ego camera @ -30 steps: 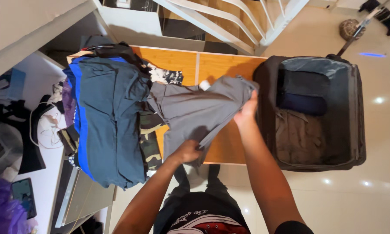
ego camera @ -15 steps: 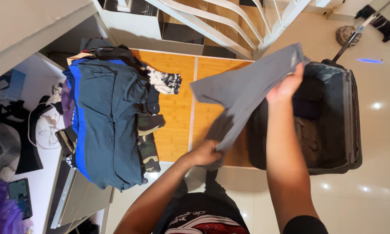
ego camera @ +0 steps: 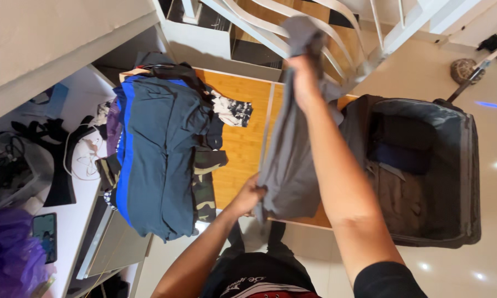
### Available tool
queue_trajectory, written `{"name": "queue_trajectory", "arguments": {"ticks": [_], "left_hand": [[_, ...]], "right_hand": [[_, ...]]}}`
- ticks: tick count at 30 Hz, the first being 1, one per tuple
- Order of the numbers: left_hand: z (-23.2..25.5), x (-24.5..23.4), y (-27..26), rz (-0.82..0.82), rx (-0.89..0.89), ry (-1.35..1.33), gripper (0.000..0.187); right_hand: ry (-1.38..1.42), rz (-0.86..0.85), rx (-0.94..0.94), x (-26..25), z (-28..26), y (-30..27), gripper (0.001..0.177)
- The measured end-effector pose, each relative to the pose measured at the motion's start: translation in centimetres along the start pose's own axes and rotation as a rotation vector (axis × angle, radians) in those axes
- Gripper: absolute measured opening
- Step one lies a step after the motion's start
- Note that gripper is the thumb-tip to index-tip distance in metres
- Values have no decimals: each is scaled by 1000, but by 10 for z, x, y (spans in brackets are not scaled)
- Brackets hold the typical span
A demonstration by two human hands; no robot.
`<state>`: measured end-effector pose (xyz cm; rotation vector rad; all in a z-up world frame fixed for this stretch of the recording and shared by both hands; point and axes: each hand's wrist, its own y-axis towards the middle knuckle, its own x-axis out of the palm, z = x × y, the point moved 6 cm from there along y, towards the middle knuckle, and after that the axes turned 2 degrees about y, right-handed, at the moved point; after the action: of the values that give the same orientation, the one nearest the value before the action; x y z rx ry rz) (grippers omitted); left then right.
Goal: The person folds a pair of jeans and two t-shirts and places each item into a suitcase.
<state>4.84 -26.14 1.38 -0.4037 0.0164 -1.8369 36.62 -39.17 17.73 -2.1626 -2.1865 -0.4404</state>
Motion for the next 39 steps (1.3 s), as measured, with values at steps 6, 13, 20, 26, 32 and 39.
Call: {"name": "queue_trajectory", "arguments": {"ticks": [6,13,20,26,32,39], "left_hand": [[-101,-127,-8,469,-124,505,43],[-119,-183,-45,632,-593,846,64],[-95,-165,-67,591,-585,998,64],[-79,-125,-64,515,-467,1529,59],[-82,-60,-34,247,-143,1690,58],[-121,43,-20,-238,-47,1450,46]], "right_hand": [[-846,-501,341,28,123,-90,80],[-959,-412,481,-99,201,-202,62],[-1197,-381,669,-187,210,-312,69],[-1378,-467,763,-192,208,-351,70],[-1376,-474,777,-203,211,-338,63],[-1378,-624,821,-222,236,-310,63]]}}
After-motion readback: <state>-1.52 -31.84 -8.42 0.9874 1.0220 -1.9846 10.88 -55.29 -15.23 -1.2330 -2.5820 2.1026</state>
